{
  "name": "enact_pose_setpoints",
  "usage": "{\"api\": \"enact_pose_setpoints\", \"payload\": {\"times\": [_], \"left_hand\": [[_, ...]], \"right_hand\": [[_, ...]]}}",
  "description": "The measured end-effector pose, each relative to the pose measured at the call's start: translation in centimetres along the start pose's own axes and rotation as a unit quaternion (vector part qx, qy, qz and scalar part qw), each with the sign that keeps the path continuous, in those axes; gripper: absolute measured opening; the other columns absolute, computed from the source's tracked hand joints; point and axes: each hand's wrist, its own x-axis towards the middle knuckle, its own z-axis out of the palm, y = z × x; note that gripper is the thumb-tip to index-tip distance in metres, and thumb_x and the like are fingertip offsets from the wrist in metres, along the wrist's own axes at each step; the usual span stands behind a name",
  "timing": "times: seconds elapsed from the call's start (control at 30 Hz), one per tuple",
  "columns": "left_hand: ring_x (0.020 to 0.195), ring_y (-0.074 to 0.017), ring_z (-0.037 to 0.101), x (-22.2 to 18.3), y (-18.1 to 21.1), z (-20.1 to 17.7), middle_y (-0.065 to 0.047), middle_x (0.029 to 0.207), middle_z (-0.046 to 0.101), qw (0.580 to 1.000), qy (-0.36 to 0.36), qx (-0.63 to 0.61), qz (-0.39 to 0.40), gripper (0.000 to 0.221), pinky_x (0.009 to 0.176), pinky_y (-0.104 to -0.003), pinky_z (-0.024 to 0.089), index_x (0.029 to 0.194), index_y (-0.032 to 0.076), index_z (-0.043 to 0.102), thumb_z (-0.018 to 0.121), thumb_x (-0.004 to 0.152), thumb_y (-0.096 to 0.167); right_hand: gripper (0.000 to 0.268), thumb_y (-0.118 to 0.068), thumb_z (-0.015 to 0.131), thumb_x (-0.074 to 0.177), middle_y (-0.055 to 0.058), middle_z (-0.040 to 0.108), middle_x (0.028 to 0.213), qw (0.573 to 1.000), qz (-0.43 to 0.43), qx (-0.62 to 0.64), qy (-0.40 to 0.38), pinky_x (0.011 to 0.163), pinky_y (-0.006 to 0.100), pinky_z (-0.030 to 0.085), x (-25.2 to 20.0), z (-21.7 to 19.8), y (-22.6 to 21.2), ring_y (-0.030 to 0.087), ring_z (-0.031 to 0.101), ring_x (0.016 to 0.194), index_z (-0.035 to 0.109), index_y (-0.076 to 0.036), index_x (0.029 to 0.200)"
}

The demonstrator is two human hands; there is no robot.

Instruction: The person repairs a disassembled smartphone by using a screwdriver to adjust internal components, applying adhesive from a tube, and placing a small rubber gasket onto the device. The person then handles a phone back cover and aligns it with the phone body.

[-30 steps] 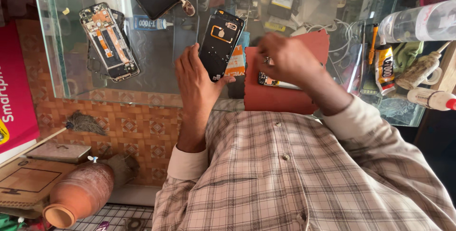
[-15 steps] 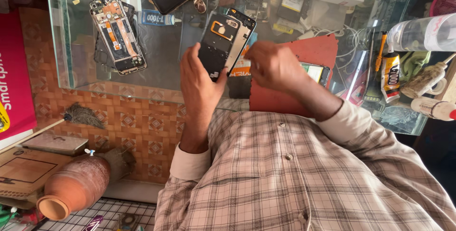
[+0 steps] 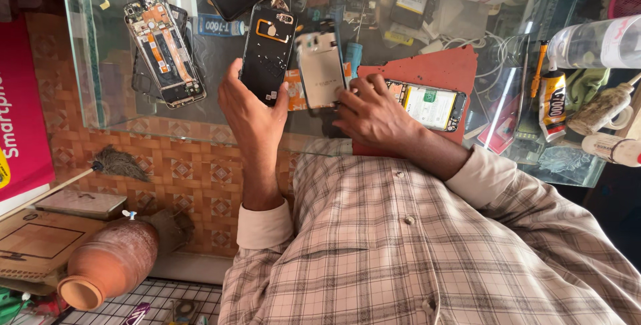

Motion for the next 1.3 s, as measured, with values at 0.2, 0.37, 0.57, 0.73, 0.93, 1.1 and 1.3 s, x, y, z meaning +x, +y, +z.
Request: {"api": "enact_pose_setpoints", "payload": {"times": [0.2,0.37,0.57,0.73,0.93,1.1,1.3], "left_hand": [[0.130,-0.0392,0.051,-0.5,-0.1,0.0,-0.021,0.135,0.057,0.999,0.009,0.051,0.014,0.084,0.115,-0.054,0.033,0.142,-0.001,0.045,0.093,0.080,0.028],[0.128,-0.0403,0.050,-0.6,-0.5,-0.2,-0.021,0.135,0.057,0.998,0.009,0.059,-0.008,0.084,0.110,-0.055,0.033,0.142,-0.001,0.045,0.093,0.080,0.030],[0.127,-0.0400,0.049,-0.7,-0.8,-0.5,-0.019,0.138,0.058,0.999,-0.004,0.031,-0.018,0.084,0.109,-0.055,0.037,0.143,-0.001,0.046,0.094,0.081,0.028],[0.128,-0.0399,0.049,-1.0,-0.8,-0.7,-0.020,0.140,0.057,1.000,-0.003,0.023,-0.010,0.081,0.110,-0.055,0.039,0.144,-0.001,0.046,0.092,0.082,0.023],[0.128,-0.0406,0.049,-1.4,-0.7,-0.4,-0.020,0.143,0.057,1.000,-0.015,0.016,0.009,0.078,0.111,-0.054,0.040,0.143,-0.001,0.045,0.090,0.083,0.020],[0.128,-0.0392,0.050,-1.4,-0.3,0.8,-0.018,0.143,0.057,0.999,-0.017,0.009,0.032,0.079,0.110,-0.054,0.037,0.143,0.001,0.046,0.091,0.082,0.023],[0.130,-0.0378,0.049,-1.5,1.0,1.9,-0.017,0.145,0.057,0.998,-0.040,0.014,0.041,0.082,0.111,-0.054,0.035,0.144,0.002,0.045,0.091,0.082,0.029]], "right_hand": [[0.069,-0.058,0.080,0.084,0.017,0.056,0.116,0.992,0.108,0.007,0.061,0.093,0.046,0.044,0.1,0.1,-0.6,0.033,0.054,0.106,0.064,0.005,0.106],[0.122,-0.082,0.074,0.071,0.026,0.053,0.112,0.978,0.205,-0.024,0.008,0.083,0.047,0.043,2.3,0.2,-2.2,0.037,0.052,0.097,0.047,0.019,0.134],[0.116,-0.057,0.081,0.066,0.027,0.052,0.107,0.964,0.253,-0.023,-0.075,0.078,0.047,0.045,4.5,1.3,-2.6,0.035,0.050,0.092,0.041,0.026,0.135],[0.104,-0.045,0.079,0.069,0.028,0.052,0.112,0.959,0.270,0.033,-0.076,0.077,0.045,0.054,3.9,1.4,-2.2,0.034,0.053,0.094,0.042,0.024,0.137],[0.095,-0.036,0.087,0.072,0.030,0.053,0.115,0.956,0.277,0.100,-0.004,0.061,0.042,0.057,0.8,-1.1,0.1,0.035,0.062,0.084,0.038,0.021,0.130],[0.092,-0.025,0.095,0.072,0.015,0.062,0.091,0.934,0.288,0.198,0.080,0.064,0.037,0.056,-3.1,-3.7,2.1,0.026,0.067,0.074,0.040,0.010,0.136],[0.089,-0.020,0.098,0.069,0.009,0.063,0.077,0.898,0.374,0.224,0.061,0.059,0.031,0.052,-7.1,-5.3,3.2,0.017,0.064,0.064,0.042,0.006,0.132]]}}
